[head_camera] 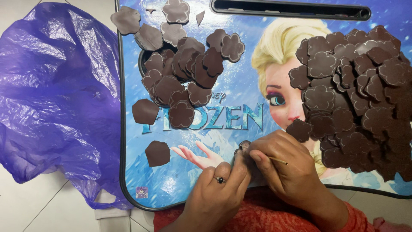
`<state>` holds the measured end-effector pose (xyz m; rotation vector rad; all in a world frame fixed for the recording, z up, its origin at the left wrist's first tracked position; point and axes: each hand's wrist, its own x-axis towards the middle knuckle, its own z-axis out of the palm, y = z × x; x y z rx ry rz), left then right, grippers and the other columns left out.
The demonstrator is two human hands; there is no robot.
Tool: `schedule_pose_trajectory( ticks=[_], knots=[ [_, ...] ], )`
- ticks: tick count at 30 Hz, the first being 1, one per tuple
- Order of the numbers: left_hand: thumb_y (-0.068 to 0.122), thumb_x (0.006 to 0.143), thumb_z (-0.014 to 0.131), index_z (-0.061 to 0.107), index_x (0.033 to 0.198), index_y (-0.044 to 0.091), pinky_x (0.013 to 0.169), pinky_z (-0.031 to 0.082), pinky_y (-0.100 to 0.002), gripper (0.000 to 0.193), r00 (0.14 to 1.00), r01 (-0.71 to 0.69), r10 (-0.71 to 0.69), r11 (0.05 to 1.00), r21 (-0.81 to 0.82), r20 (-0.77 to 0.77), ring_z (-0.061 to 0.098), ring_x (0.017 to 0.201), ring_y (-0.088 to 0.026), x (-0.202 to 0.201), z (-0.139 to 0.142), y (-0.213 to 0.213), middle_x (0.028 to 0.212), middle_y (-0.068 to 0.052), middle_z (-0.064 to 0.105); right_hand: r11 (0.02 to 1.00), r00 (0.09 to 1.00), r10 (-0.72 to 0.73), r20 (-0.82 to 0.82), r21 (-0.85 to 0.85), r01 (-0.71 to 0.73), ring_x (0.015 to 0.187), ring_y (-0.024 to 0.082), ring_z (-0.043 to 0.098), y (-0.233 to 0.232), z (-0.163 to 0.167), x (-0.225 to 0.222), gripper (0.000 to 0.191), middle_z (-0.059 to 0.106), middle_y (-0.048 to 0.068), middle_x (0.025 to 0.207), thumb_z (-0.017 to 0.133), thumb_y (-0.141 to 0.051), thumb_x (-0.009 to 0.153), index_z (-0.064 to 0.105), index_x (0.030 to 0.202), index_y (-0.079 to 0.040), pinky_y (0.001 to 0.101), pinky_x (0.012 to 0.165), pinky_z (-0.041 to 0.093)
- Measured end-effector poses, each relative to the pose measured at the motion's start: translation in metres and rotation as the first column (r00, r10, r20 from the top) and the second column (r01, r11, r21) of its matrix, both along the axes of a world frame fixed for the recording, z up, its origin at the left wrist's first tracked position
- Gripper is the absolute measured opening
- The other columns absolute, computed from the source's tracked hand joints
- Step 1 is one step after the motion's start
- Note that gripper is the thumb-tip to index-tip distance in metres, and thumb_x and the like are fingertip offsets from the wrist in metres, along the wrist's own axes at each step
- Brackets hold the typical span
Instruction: The person uses a small pointed tool to trace and cut a flower-shaped pattern on a dark paper cutout. They repeatedly pick up, trace, and set down the cutout on a Frozen-themed tray.
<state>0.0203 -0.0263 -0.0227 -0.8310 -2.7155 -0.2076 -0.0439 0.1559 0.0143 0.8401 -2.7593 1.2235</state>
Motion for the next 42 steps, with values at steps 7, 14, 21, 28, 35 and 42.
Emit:
schedule_pose_trajectory(
  ticks=[7, 14, 21, 28, 35, 42],
  knots=[
    [0.027, 0.095, 0.060, 0.069, 0.123, 0.007, 0.069, 0.041, -0.025, 0.036, 0.999, -0.026, 0.025, 0.999, 0.024, 0.030, 0.058, 0.088, -0.012, 0.000, 0.005, 0.000, 0.126, -0.003, 0.066, 0.998, 0.997, -0.058, 0.049, -0.021, 0.059, 0.078, 0.022, 0.067, 0.004, 0.004, 0.003, 0.009, 0.070, 0.006, 0.089, 0.062, -0.009, 0.100, 0.067, 0.096, -0.003, 0.0342, 0.072, 0.052],
    [0.035, 0.101, 0.061, 0.065, 0.137, 0.001, 0.069, 0.040, -0.024, 0.049, 0.997, -0.069, 0.067, 0.997, 0.037, 0.044, 0.054, 0.084, -0.009, -0.008, 0.015, 0.003, 0.115, 0.001, 0.064, 0.992, 0.991, -0.124, 0.043, -0.004, 0.125, 0.077, 0.022, 0.067, 0.009, 0.006, 0.001, 0.013, 0.070, 0.006, 0.087, 0.060, -0.010, 0.102, 0.067, 0.094, -0.003, 0.0338, 0.071, 0.052],
    [0.024, 0.096, 0.059, 0.066, 0.136, 0.002, 0.066, 0.039, -0.022, 0.047, 0.997, -0.080, 0.080, 0.995, -0.054, -0.005, 0.053, 0.081, -0.008, -0.005, 0.014, 0.008, 0.115, 0.001, 0.064, 0.995, 0.995, -0.095, 0.015, 0.005, 0.095, 0.076, 0.023, 0.066, 0.010, 0.005, 0.003, 0.009, 0.068, 0.007, 0.085, 0.063, -0.008, 0.099, 0.066, 0.093, -0.003, 0.0339, 0.069, 0.051],
    [0.024, 0.095, 0.056, 0.065, 0.134, 0.006, 0.067, 0.039, -0.023, 0.043, 0.997, -0.068, 0.065, 0.992, -0.105, -0.031, 0.054, 0.083, -0.008, -0.001, 0.012, 0.011, 0.123, 0.000, 0.064, 0.997, 0.997, -0.073, 0.004, 0.017, 0.073, 0.075, 0.024, 0.064, 0.015, 0.005, 0.005, 0.007, 0.067, 0.008, 0.086, 0.064, -0.008, 0.098, 0.065, 0.094, -0.002, 0.0351, 0.069, 0.050],
    [0.024, 0.093, 0.056, 0.064, 0.137, 0.005, 0.065, 0.038, -0.023, 0.049, 0.999, -0.052, 0.050, 0.992, -0.117, -0.019, 0.052, 0.079, -0.009, -0.003, 0.015, 0.012, 0.123, -0.001, 0.065, 0.991, 0.991, -0.130, 0.013, 0.029, 0.130, 0.074, 0.023, 0.063, 0.018, 0.004, 0.008, 0.007, 0.067, 0.008, 0.086, 0.064, -0.008, 0.099, 0.066, 0.094, -0.003, 0.0345, 0.067, 0.050],
    [0.019, 0.090, 0.056, 0.063, 0.137, 0.002, 0.068, 0.040, -0.024, 0.051, 0.999, 0.000, 0.001, 1.000, -0.022, 0.054, 0.053, 0.080, -0.010, -0.010, 0.020, 0.009, 0.120, -0.001, 0.065, 0.988, 0.990, -0.140, -0.001, 0.059, 0.140, 0.073, 0.023, 0.063, 0.023, 0.007, 0.012, 0.008, 0.068, 0.007, 0.086, 0.064, -0.009, 0.098, 0.066, 0.094, -0.003, 0.0345, 0.066, 0.049]
  ],
)
